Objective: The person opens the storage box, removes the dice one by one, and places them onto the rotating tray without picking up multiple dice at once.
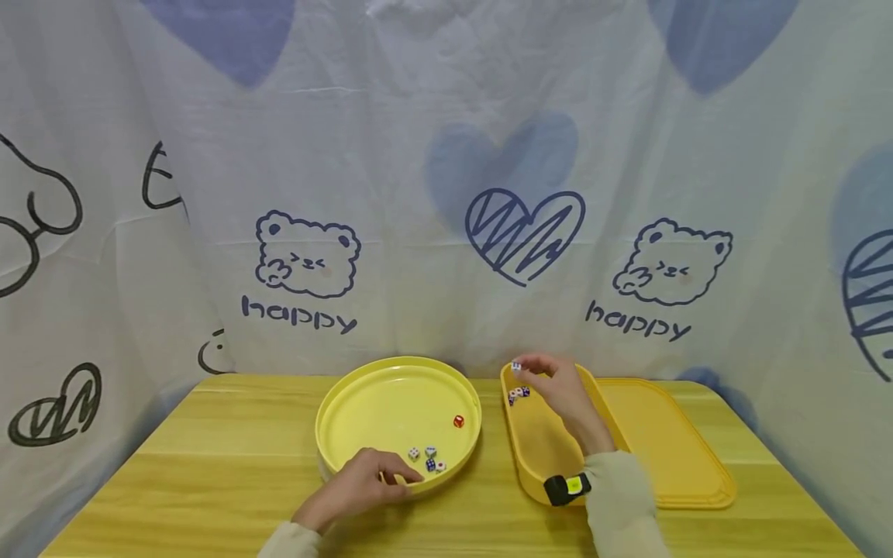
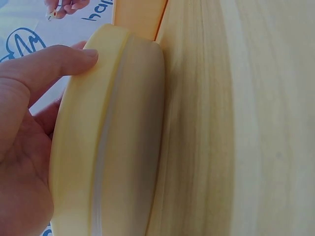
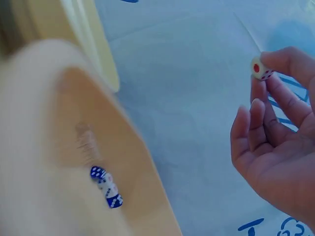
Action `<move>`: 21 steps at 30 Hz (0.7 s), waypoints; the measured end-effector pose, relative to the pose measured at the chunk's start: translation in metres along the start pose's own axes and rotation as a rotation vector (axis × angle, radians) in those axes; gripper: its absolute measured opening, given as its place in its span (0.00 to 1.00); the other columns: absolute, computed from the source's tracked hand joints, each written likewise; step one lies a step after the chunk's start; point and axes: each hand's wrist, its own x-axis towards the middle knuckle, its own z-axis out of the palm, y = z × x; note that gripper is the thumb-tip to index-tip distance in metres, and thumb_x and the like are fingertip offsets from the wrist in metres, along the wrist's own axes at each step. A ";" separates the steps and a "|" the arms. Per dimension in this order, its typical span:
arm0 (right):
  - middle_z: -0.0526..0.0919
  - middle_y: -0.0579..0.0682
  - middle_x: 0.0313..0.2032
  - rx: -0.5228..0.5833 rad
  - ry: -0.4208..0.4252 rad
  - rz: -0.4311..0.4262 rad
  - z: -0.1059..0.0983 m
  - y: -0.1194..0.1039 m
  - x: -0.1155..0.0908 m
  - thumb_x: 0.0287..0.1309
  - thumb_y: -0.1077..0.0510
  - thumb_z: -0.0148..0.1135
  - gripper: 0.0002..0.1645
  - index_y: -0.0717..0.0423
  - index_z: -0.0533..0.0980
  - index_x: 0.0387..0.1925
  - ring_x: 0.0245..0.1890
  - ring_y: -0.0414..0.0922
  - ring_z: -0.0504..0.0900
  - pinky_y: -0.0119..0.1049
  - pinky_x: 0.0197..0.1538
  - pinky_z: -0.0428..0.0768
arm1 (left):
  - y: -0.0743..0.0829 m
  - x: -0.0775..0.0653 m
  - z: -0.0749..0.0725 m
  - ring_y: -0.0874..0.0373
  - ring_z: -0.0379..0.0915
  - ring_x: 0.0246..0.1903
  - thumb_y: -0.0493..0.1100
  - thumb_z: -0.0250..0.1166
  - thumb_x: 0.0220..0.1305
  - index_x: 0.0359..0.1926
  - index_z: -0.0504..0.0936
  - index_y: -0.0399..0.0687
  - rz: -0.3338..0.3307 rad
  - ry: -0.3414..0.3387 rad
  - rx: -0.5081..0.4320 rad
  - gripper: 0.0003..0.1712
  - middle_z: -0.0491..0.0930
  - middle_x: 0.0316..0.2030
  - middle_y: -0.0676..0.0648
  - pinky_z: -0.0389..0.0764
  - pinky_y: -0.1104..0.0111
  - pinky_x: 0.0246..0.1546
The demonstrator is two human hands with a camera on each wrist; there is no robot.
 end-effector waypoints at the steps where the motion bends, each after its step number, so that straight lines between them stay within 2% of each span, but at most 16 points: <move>1: 0.80 0.50 0.37 -0.002 0.001 -0.003 0.002 0.000 -0.002 0.61 0.59 0.64 0.13 0.63 0.81 0.44 0.40 0.46 0.74 0.38 0.47 0.72 | 0.000 0.000 0.000 0.67 0.71 0.27 0.36 0.69 0.58 0.41 0.89 0.43 0.000 -0.001 -0.002 0.09 0.85 0.35 0.52 0.74 0.72 0.29; 5: 0.82 0.50 0.35 0.003 0.013 -0.034 0.012 -0.001 -0.007 0.59 0.61 0.66 0.12 0.64 0.82 0.43 0.36 0.45 0.76 0.34 0.41 0.75 | 0.000 0.000 0.000 0.68 0.72 0.27 0.37 0.69 0.58 0.41 0.89 0.43 -0.007 -0.003 -0.003 0.09 0.85 0.35 0.53 0.74 0.72 0.29; 9: 0.81 0.50 0.34 0.019 0.028 -0.055 0.021 -0.004 -0.007 0.57 0.62 0.67 0.11 0.64 0.82 0.42 0.35 0.45 0.75 0.35 0.37 0.76 | 0.001 0.001 -0.002 0.67 0.72 0.27 0.37 0.69 0.58 0.41 0.89 0.44 -0.011 0.008 0.007 0.09 0.85 0.36 0.53 0.74 0.72 0.28; 21: 0.80 0.48 0.32 0.017 -0.041 -0.030 0.055 0.001 -0.014 0.55 0.65 0.68 0.07 0.62 0.82 0.37 0.36 0.45 0.75 0.35 0.39 0.74 | 0.001 0.000 0.000 0.69 0.72 0.27 0.35 0.70 0.57 0.39 0.88 0.39 0.029 0.005 -0.014 0.08 0.85 0.35 0.50 0.74 0.72 0.27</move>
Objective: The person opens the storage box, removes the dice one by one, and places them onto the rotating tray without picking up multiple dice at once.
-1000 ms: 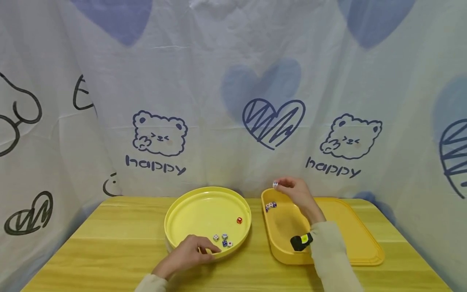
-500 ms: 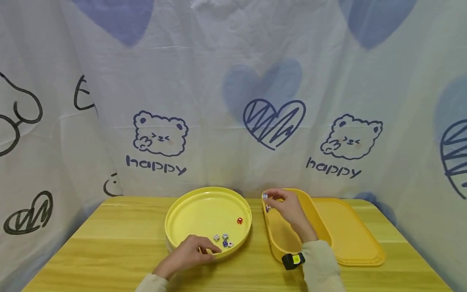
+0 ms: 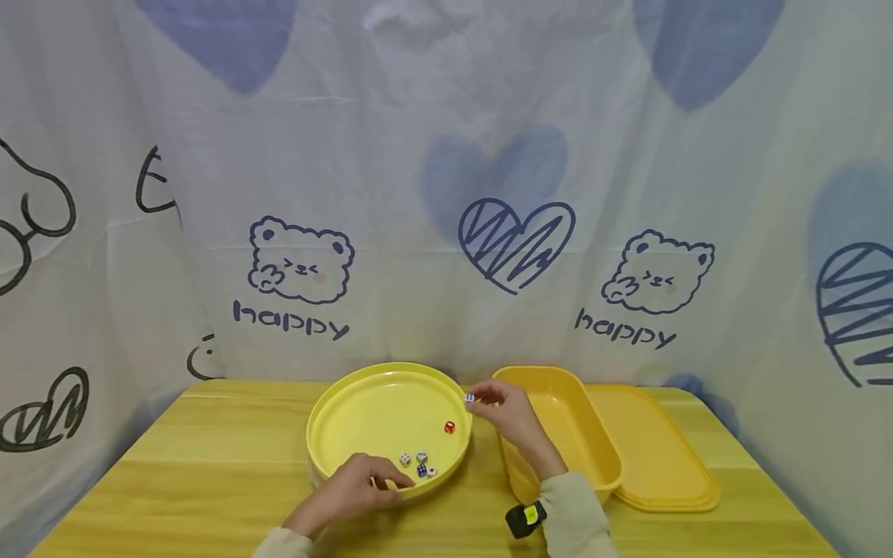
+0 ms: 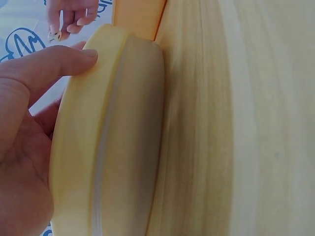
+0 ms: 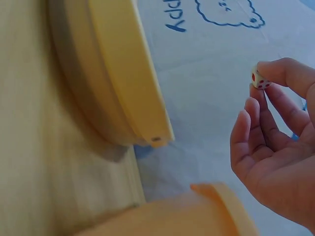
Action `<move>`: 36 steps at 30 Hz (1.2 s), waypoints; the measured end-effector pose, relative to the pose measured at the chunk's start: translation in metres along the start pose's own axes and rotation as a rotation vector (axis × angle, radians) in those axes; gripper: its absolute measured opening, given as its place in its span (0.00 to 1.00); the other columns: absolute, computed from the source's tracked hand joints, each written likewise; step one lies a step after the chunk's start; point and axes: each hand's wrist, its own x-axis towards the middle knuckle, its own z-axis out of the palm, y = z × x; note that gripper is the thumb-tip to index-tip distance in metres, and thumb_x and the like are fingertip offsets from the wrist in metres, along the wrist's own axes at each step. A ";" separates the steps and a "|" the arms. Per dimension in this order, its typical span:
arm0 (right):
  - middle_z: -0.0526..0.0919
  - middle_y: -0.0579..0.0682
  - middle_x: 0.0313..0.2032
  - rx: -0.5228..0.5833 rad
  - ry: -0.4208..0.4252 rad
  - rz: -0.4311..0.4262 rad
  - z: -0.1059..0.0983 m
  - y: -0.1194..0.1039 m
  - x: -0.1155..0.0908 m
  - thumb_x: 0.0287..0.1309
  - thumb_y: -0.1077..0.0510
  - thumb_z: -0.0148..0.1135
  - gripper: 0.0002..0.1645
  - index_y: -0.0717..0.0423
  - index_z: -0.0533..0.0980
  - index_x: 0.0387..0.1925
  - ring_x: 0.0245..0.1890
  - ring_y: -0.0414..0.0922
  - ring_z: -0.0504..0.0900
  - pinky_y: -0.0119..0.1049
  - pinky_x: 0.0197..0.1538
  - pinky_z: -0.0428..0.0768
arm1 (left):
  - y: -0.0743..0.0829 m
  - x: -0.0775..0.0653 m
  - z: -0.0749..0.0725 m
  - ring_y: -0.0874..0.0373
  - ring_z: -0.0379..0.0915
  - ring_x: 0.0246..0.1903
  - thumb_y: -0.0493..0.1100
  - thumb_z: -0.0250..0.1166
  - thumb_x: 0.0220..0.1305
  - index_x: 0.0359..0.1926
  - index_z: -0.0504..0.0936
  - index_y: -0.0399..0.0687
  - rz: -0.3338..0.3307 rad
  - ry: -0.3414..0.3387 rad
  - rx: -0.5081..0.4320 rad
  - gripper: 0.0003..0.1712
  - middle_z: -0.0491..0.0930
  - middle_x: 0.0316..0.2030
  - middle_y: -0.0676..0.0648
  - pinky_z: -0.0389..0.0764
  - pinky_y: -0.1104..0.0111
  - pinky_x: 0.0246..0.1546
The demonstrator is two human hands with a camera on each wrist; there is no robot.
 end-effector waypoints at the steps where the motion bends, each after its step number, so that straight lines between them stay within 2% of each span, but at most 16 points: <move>1: 0.81 0.48 0.32 -0.002 -0.013 -0.001 0.003 0.001 -0.001 0.54 0.64 0.68 0.08 0.63 0.82 0.37 0.36 0.45 0.75 0.36 0.39 0.74 | 0.000 0.000 0.000 0.69 0.72 0.27 0.35 0.70 0.57 0.39 0.88 0.39 0.000 -0.002 -0.003 0.08 0.85 0.34 0.50 0.75 0.72 0.27; 6: 0.82 0.49 0.31 -0.028 -0.108 -0.024 0.022 0.007 -0.005 0.53 0.63 0.70 0.09 0.65 0.82 0.36 0.34 0.43 0.77 0.34 0.38 0.76 | -0.002 -0.002 0.002 0.68 0.73 0.27 0.34 0.70 0.57 0.39 0.88 0.37 0.000 -0.007 -0.015 0.08 0.85 0.34 0.49 0.75 0.72 0.27; 11: 0.82 0.47 0.31 -0.119 -0.183 -0.087 0.038 0.014 -0.007 0.52 0.61 0.70 0.08 0.63 0.82 0.34 0.33 0.41 0.76 0.32 0.36 0.76 | -0.002 -0.003 0.003 0.69 0.71 0.26 0.34 0.70 0.56 0.39 0.88 0.38 -0.009 0.000 0.006 0.08 0.85 0.34 0.49 0.74 0.72 0.27; 14: 0.81 0.46 0.30 -0.155 -0.187 -0.098 0.043 0.015 -0.008 0.52 0.61 0.70 0.08 0.61 0.82 0.35 0.33 0.42 0.76 0.33 0.36 0.76 | -0.002 -0.003 0.003 0.69 0.71 0.26 0.36 0.70 0.57 0.39 0.88 0.39 -0.017 0.003 0.016 0.08 0.85 0.34 0.49 0.73 0.72 0.27; 27: 0.80 0.46 0.30 -0.182 -0.168 -0.066 0.046 0.016 -0.007 0.53 0.61 0.70 0.07 0.60 0.81 0.34 0.32 0.41 0.75 0.33 0.37 0.75 | -0.004 -0.001 0.001 0.69 0.71 0.26 0.35 0.69 0.57 0.40 0.88 0.40 0.005 0.009 0.029 0.09 0.85 0.35 0.52 0.74 0.72 0.28; 36: 0.79 0.45 0.29 -0.215 -0.166 -0.053 0.044 0.014 -0.005 0.52 0.62 0.71 0.07 0.59 0.81 0.33 0.32 0.40 0.74 0.33 0.37 0.74 | -0.003 0.004 0.000 0.69 0.71 0.26 0.35 0.69 0.57 0.39 0.88 0.38 0.030 0.005 0.023 0.09 0.85 0.35 0.49 0.74 0.72 0.27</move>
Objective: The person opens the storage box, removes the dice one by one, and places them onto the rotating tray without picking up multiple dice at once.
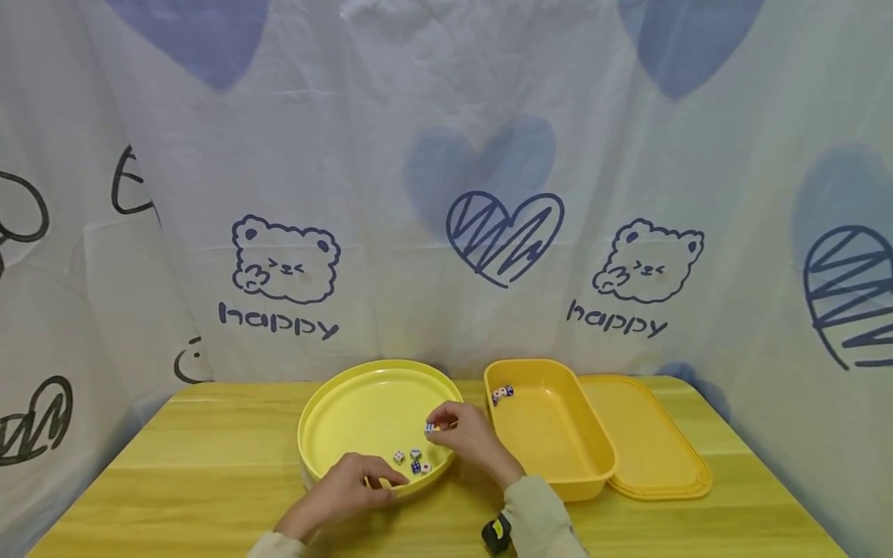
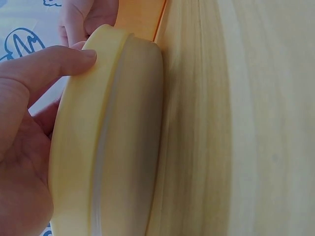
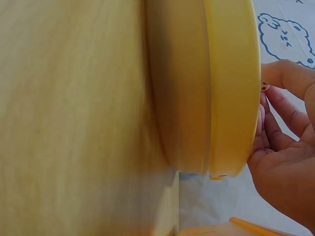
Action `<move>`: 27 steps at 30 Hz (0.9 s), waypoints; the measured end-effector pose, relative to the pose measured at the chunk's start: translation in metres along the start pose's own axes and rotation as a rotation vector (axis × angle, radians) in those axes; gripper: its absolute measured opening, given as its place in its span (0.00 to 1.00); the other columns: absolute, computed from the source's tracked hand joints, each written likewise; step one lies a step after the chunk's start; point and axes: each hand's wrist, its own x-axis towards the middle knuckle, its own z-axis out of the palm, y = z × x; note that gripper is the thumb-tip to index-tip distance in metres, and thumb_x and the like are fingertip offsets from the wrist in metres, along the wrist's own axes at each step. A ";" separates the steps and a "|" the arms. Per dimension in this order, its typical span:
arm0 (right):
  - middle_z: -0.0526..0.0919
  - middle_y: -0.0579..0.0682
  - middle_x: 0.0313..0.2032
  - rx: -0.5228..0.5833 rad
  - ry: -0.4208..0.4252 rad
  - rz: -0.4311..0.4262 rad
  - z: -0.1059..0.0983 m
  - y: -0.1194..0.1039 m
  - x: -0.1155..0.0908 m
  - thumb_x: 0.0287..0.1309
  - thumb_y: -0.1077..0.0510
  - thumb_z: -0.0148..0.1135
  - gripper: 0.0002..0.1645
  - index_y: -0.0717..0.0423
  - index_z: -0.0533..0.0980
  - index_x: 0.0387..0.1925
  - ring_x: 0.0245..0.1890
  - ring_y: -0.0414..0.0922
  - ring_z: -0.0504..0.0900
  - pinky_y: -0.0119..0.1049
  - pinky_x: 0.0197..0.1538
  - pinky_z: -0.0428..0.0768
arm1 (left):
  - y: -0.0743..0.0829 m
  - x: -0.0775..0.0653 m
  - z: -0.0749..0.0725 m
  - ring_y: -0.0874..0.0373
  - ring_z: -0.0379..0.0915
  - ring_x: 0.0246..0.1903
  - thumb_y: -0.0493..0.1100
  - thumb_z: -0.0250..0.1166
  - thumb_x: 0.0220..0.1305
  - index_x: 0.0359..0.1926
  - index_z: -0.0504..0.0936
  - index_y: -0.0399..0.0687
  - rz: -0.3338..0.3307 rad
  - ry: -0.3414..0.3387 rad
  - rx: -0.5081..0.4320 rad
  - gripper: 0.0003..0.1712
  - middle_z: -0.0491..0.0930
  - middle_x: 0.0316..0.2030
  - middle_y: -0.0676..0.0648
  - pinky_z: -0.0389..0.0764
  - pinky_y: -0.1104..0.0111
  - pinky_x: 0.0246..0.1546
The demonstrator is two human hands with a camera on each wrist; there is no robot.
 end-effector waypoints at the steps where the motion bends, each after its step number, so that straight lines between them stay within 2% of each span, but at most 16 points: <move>1: 0.79 0.45 0.29 -0.002 0.000 -0.001 0.000 0.000 0.000 0.51 0.62 0.71 0.07 0.59 0.81 0.33 0.32 0.40 0.74 0.33 0.37 0.74 | 0.000 0.000 0.000 0.69 0.71 0.26 0.35 0.69 0.57 0.39 0.88 0.38 -0.001 0.000 0.000 0.09 0.85 0.35 0.49 0.74 0.72 0.27; 16: 0.78 0.46 0.29 0.004 -0.017 -0.015 0.001 0.002 0.001 0.52 0.62 0.71 0.07 0.60 0.81 0.33 0.31 0.41 0.73 0.33 0.37 0.74 | 0.003 0.001 -0.001 0.68 0.71 0.27 0.34 0.69 0.57 0.39 0.88 0.37 -0.023 -0.003 -0.010 0.09 0.85 0.36 0.48 0.74 0.71 0.28; 22: 0.81 0.52 0.35 -0.011 -0.015 -0.026 0.000 0.000 0.000 0.53 0.64 0.69 0.13 0.65 0.81 0.41 0.34 0.44 0.75 0.36 0.41 0.76 | 0.002 0.001 -0.001 0.68 0.71 0.27 0.34 0.68 0.57 0.40 0.88 0.40 -0.038 0.000 0.021 0.09 0.85 0.36 0.50 0.74 0.72 0.28; 27: 0.81 0.50 0.34 -0.032 0.019 0.008 0.002 -0.001 0.000 0.58 0.64 0.65 0.11 0.65 0.81 0.43 0.35 0.45 0.76 0.37 0.43 0.77 | 0.002 0.001 0.000 0.68 0.71 0.27 0.34 0.68 0.56 0.40 0.88 0.41 -0.055 -0.005 0.033 0.09 0.85 0.35 0.51 0.74 0.72 0.29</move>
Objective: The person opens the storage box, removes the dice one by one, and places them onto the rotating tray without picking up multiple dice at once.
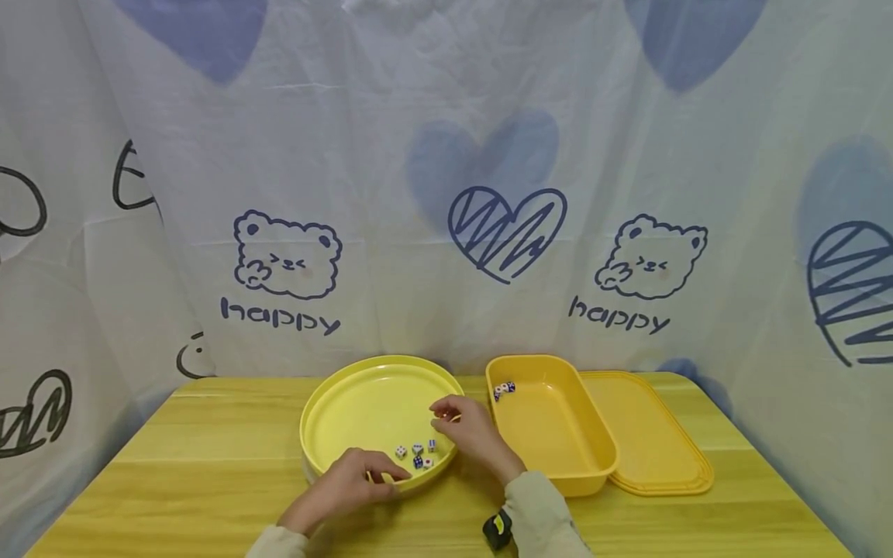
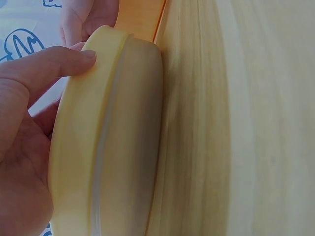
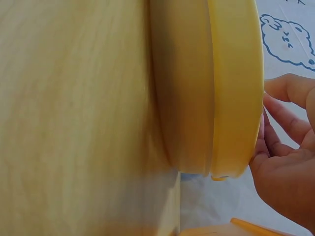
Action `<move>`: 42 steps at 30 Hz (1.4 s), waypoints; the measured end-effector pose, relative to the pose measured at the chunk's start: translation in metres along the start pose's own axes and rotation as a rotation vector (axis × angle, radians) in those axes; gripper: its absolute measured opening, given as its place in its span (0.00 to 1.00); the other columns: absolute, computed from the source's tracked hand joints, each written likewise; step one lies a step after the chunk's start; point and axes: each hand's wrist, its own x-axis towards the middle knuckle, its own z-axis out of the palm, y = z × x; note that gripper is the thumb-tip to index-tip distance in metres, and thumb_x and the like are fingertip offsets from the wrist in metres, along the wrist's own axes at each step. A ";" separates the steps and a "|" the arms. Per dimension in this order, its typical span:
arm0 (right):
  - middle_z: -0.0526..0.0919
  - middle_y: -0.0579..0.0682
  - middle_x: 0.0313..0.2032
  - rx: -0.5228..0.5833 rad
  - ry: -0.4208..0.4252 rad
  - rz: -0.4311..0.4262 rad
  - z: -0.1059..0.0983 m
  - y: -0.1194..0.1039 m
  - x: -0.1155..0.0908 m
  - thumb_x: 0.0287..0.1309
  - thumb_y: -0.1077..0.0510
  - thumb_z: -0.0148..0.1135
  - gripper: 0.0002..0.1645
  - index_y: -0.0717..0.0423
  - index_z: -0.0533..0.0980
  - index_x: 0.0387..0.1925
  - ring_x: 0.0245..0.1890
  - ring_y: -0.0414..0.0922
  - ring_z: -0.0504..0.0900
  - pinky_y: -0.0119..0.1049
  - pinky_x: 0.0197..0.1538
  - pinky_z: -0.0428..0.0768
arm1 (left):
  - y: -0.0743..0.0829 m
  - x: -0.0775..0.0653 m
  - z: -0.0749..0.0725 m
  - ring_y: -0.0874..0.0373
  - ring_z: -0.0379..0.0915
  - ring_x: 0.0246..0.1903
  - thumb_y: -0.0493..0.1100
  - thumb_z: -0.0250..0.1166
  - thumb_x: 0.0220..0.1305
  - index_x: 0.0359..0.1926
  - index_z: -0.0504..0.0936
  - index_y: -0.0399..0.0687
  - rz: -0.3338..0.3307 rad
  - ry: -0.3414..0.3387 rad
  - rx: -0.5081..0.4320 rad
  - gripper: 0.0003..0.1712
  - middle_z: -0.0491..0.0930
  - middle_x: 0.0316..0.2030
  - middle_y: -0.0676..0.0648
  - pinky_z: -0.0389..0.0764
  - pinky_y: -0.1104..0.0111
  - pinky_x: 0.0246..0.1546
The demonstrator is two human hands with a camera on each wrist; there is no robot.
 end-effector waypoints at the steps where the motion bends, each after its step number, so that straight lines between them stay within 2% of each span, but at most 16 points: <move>1: 0.80 0.48 0.34 -0.002 0.005 0.012 0.000 0.000 0.000 0.58 0.64 0.65 0.11 0.64 0.81 0.43 0.35 0.45 0.76 0.38 0.43 0.77 | 0.000 0.000 0.000 0.68 0.71 0.27 0.34 0.68 0.56 0.40 0.88 0.41 0.000 0.001 0.001 0.09 0.85 0.36 0.51 0.74 0.72 0.28; 14: 0.81 0.49 0.35 0.018 0.023 0.011 0.003 0.002 0.000 0.59 0.63 0.65 0.11 0.63 0.81 0.43 0.36 0.45 0.77 0.38 0.43 0.77 | -0.002 -0.002 0.001 0.68 0.71 0.27 0.34 0.69 0.57 0.40 0.88 0.38 0.027 0.006 -0.023 0.09 0.85 0.35 0.49 0.74 0.72 0.28; 17: 0.82 0.49 0.36 0.053 0.021 -0.002 0.003 0.001 0.001 0.59 0.63 0.64 0.11 0.64 0.81 0.43 0.37 0.45 0.77 0.38 0.43 0.77 | -0.001 -0.003 -0.001 0.68 0.70 0.27 0.34 0.69 0.57 0.40 0.88 0.39 0.031 0.010 -0.017 0.09 0.85 0.35 0.50 0.74 0.72 0.28; 20: 0.82 0.52 0.38 0.155 0.021 -0.007 -0.003 -0.003 0.002 0.61 0.62 0.63 0.12 0.65 0.80 0.44 0.38 0.47 0.78 0.37 0.43 0.77 | -0.001 -0.005 -0.002 0.68 0.70 0.26 0.34 0.69 0.57 0.39 0.88 0.39 0.037 0.016 -0.014 0.08 0.85 0.35 0.49 0.74 0.72 0.27; 24: 0.82 0.53 0.42 0.307 0.057 0.016 -0.020 -0.015 0.001 0.63 0.62 0.61 0.13 0.66 0.80 0.46 0.41 0.47 0.79 0.39 0.46 0.78 | -0.001 -0.004 -0.002 0.69 0.71 0.27 0.34 0.69 0.57 0.39 0.88 0.38 0.044 0.015 -0.025 0.08 0.85 0.35 0.48 0.74 0.72 0.28; 27: 0.82 0.55 0.45 0.345 0.073 0.031 -0.038 -0.024 0.003 0.64 0.62 0.61 0.14 0.66 0.79 0.49 0.44 0.47 0.79 0.42 0.50 0.77 | -0.001 -0.003 -0.001 0.68 0.71 0.27 0.34 0.69 0.57 0.39 0.88 0.38 0.042 0.005 -0.040 0.09 0.85 0.35 0.49 0.74 0.72 0.28; 35: 0.79 0.58 0.53 0.232 0.023 0.052 -0.090 -0.034 0.031 0.66 0.61 0.57 0.19 0.65 0.75 0.56 0.53 0.53 0.77 0.44 0.56 0.75 | 0.001 -0.003 0.000 0.68 0.71 0.26 0.35 0.69 0.56 0.39 0.88 0.40 0.019 0.014 -0.029 0.09 0.85 0.34 0.50 0.74 0.72 0.27; 42: 0.79 0.59 0.54 0.195 0.063 0.115 -0.112 -0.011 0.052 0.67 0.59 0.57 0.19 0.65 0.76 0.55 0.53 0.53 0.76 0.46 0.56 0.74 | 0.000 -0.003 0.001 0.69 0.70 0.26 0.35 0.69 0.57 0.40 0.88 0.40 0.025 0.009 -0.023 0.09 0.85 0.34 0.50 0.74 0.72 0.27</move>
